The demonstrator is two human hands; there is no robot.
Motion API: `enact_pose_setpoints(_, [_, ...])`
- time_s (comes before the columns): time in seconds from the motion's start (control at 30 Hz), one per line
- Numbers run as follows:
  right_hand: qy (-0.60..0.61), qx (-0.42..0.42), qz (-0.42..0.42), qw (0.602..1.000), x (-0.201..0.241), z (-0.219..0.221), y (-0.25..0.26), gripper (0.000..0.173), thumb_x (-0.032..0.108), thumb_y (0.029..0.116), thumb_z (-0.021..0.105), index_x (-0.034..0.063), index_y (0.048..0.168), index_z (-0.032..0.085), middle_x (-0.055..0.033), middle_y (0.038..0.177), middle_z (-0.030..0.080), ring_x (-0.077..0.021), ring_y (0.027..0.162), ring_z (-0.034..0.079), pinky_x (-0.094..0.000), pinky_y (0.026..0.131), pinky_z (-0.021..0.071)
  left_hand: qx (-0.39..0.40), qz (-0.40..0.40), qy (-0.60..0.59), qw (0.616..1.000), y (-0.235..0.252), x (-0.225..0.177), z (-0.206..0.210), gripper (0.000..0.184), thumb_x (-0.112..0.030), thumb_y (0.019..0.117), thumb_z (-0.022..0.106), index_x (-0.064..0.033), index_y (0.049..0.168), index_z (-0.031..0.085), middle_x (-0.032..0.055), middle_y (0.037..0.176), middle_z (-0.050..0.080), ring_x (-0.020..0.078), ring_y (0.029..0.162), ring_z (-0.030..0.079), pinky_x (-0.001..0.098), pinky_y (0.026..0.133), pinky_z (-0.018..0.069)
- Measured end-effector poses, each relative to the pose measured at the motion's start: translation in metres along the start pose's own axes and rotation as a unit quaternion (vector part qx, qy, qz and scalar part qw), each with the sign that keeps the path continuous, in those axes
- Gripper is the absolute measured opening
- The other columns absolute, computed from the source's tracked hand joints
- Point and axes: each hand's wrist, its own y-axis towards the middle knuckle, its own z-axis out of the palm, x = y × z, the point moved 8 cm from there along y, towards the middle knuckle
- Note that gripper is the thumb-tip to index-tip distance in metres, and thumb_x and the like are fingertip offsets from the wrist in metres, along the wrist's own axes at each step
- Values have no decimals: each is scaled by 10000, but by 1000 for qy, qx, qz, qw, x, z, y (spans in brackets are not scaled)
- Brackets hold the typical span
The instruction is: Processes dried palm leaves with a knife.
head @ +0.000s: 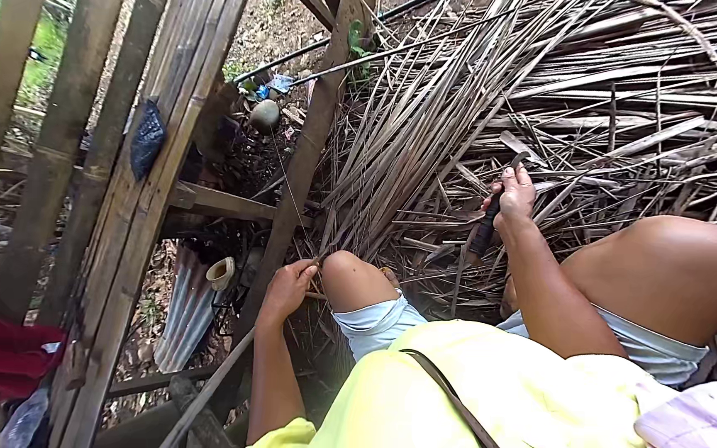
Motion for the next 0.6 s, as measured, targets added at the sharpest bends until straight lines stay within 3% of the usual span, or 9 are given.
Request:
enact_pose_setpoints(0.07, [-33, 99, -2, 995, 3, 30, -30, 386, 289, 1131, 385, 106, 1470, 411, 26, 754, 483, -72, 485, 491, -240, 443, 487, -19, 10, -2, 1000, 17, -6, 8, 315, -222, 1119, 463, -13, 1162, 694, 125, 781, 624, 245, 711, 592, 462, 731, 510])
enact_pose_setpoints(0.13, [-86, 277, 41, 956, -10, 74, -78, 353, 266, 1121, 398, 79, 1400, 507, 34, 680, 516, -72, 478, 500, -244, 446, 489, -11, 57, -22, 998, 30, -31, 27, 326, -226, 1121, 455, 9, 1116, 681, 169, 789, 635, 295, 702, 621, 507, 707, 535])
enact_pose_setpoints(0.23, [-100, 441, 114, 885, -46, 105, -131, 382, 281, 1107, 445, 150, 1462, 496, -12, 681, 540, -92, 462, 493, -245, 414, 470, 53, 135, -55, 988, 42, -77, 61, 336, -293, 1126, 441, -47, 1128, 669, 103, 713, 579, 218, 586, 539, 394, 568, 479])
enact_pose_setpoints(0.3, [-64, 438, 125, 888, -56, 105, -135, 392, 318, 1114, 421, 225, 1489, 489, 0, 680, 489, -81, 454, 458, -226, 399, 444, 84, 153, -68, 982, 44, -94, 72, 303, -327, 1115, 473, -95, 1165, 662, 73, 693, 567, 176, 535, 493, 332, 508, 426])
enact_pose_setpoints(0.33, [-43, 422, 126, 897, -57, 101, -129, 388, 323, 1115, 419, 236, 1485, 496, 13, 677, 482, -74, 457, 457, -221, 399, 443, 87, 150, -64, 983, 44, -96, 73, 283, -325, 1099, 518, -124, 1241, 657, 83, 733, 598, 186, 556, 518, 347, 520, 449])
enact_pose_setpoints(0.4, [-12, 383, 122, 915, -52, 95, -108, 390, 298, 1119, 413, 217, 1496, 475, 21, 674, 500, -72, 465, 484, -227, 409, 464, 85, 129, -34, 987, 46, -91, 70, 406, -257, 1046, 629, -159, 1437, 583, 143, 910, 669, 263, 698, 619, 462, 652, 549])
enact_pose_setpoints(0.43, [2, 359, 120, 926, -45, 92, -97, 393, 274, 1122, 405, 193, 1502, 460, 24, 673, 500, -77, 465, 492, -236, 412, 473, 73, 119, -19, 990, 47, -85, 67, 452, -221, 1022, 661, -148, 1457, 562, 157, 957, 673, 290, 757, 640, 504, 709, 561])
enact_pose_setpoints(0.5, [26, 312, 105, 944, -32, 84, -77, 394, 257, 1124, 396, 178, 1505, 456, 28, 664, 489, -86, 469, 494, -249, 423, 478, 27, 100, 18, 994, 46, -70, 57, 430, -199, 991, 693, -117, 1401, 596, 163, 994, 692, 315, 823, 676, 550, 765, 571])
enact_pose_setpoints(0.6, [42, 255, 79, 963, -17, 73, -58, 383, 268, 1131, 377, 156, 1494, 429, 24, 659, 512, -84, 456, 512, -236, 408, 482, -28, 105, 51, 993, 36, -61, 42, 311, -225, 1021, 668, -52, 1279, 688, 186, 1144, 727, 355, 1037, 705, 601, 938, 536])
